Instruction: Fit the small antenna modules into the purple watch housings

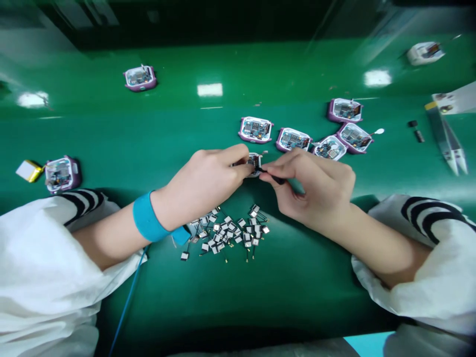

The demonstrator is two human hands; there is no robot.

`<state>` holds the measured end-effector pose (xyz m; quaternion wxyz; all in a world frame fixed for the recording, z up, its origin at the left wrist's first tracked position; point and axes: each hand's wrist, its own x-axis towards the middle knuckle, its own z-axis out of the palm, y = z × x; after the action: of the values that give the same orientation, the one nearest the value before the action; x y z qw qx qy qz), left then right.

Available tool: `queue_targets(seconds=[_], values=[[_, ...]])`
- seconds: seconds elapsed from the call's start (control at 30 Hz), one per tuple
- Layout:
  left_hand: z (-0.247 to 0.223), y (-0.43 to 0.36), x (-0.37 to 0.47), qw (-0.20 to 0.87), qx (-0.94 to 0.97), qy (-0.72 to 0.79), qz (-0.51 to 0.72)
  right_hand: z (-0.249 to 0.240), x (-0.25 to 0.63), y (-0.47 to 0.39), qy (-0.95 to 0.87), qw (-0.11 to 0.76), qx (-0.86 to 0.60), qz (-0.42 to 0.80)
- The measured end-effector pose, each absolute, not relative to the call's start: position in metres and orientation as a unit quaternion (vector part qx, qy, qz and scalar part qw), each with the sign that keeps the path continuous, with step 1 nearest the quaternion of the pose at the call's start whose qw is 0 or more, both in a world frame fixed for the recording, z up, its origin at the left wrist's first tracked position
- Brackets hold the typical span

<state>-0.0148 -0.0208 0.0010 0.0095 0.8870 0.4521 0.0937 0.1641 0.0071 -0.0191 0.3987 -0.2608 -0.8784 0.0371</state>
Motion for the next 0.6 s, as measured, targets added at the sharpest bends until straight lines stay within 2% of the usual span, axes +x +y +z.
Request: queue_targets(seconds=[0.13,0.47,0.6], values=[[0.000,-0.021,-0.015,-0.021,0.892,0.444,0.087,-0.021,0.165,0.009,-0.870,0.412,-0.268,0.042],[0.000,-0.021,-0.015,-0.057,0.893,0.436,0.095,-0.005,0.155,0.013,-0.894,0.305,-0.326,0.037],[0.000,-0.021,-0.015,-0.059,0.895,0.429,0.101,-0.005,0.154,0.014,-0.893,0.301,-0.331,0.048]])
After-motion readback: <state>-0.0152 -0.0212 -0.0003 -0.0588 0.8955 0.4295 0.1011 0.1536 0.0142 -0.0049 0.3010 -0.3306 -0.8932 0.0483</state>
